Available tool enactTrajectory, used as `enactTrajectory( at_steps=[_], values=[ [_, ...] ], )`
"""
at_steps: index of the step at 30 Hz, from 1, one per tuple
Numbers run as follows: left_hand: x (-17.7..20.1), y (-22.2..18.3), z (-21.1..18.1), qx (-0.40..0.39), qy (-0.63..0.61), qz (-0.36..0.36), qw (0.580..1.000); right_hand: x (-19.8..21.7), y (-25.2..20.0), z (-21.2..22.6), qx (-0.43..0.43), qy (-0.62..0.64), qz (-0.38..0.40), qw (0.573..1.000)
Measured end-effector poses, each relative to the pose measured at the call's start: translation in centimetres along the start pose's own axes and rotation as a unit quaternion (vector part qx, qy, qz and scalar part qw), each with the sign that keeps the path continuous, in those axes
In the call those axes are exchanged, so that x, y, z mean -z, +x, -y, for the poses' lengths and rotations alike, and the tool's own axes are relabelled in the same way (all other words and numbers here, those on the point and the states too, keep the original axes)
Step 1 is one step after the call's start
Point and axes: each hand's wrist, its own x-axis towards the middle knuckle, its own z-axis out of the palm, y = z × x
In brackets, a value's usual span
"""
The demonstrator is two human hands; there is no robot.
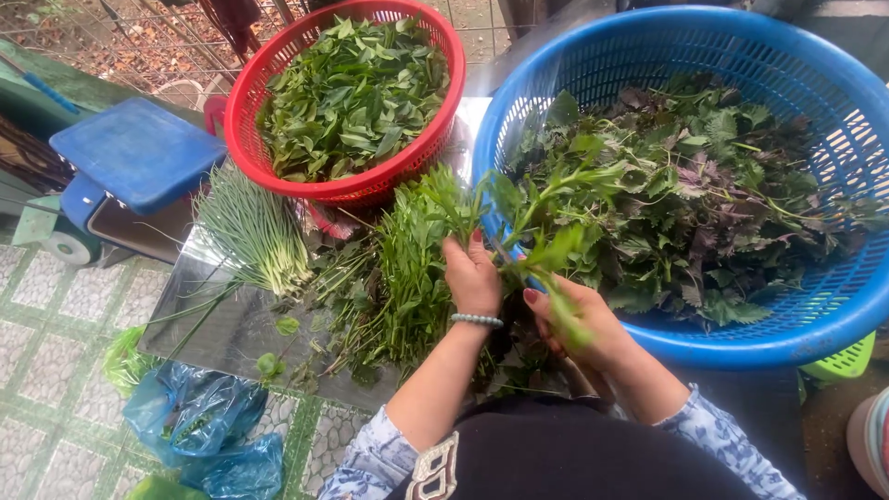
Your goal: The recorder is trimming and cleaning leafy green vegetables with a knife at a prep station.
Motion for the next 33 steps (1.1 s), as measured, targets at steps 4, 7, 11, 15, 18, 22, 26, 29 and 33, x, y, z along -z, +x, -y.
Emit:
enactTrajectory(
  at_steps=[4,7,11,15,18,22,26,29,33],
  values=[
    [-1.3,0.6,1.5,0.132,-0.057,0.079,0.986,-0.7,-0.4,0.9,0.49,-0.321,-0.039,0.81],
    [-1.9,0.7,3.4,0.153,0.002,0.124,0.98,1.7,0.4,1.0,0.453,-0.208,-0.239,0.833],
    [0.7,-0.4,-2.7,0.323,-0.152,0.159,0.92,8.1,0.4,4.2,0.303,0.207,-0.145,0.919],
    [0.0,0.5,-0.9,0.161,-0.101,0.133,0.973,6.8,-2.0,4.5,0.073,0.17,0.044,0.982],
    [0.4,0.3,-1.4,0.044,-0.053,0.143,0.987,3.6,-1.9,5.1,0.058,-0.024,0.073,0.995],
    [1.2,-0.6,-2.4,-0.077,0.017,0.161,0.984,0.3,-1.5,6.3,0.035,0.017,0.012,0.999],
    [0.6,-0.8,-1.6,-0.043,-0.042,0.176,0.983,0.5,1.4,3.5,0.046,-0.03,-0.062,0.997],
    [-0.8,-1.1,-1.4,-0.012,-0.046,0.169,0.984,1.2,3.2,2.2,0.15,-0.027,-0.176,0.973],
    [-0.3,-1.1,-1.4,0.134,-0.193,0.192,0.953,8.2,4.0,2.8,0.148,0.329,-0.169,0.917]
  ],
)
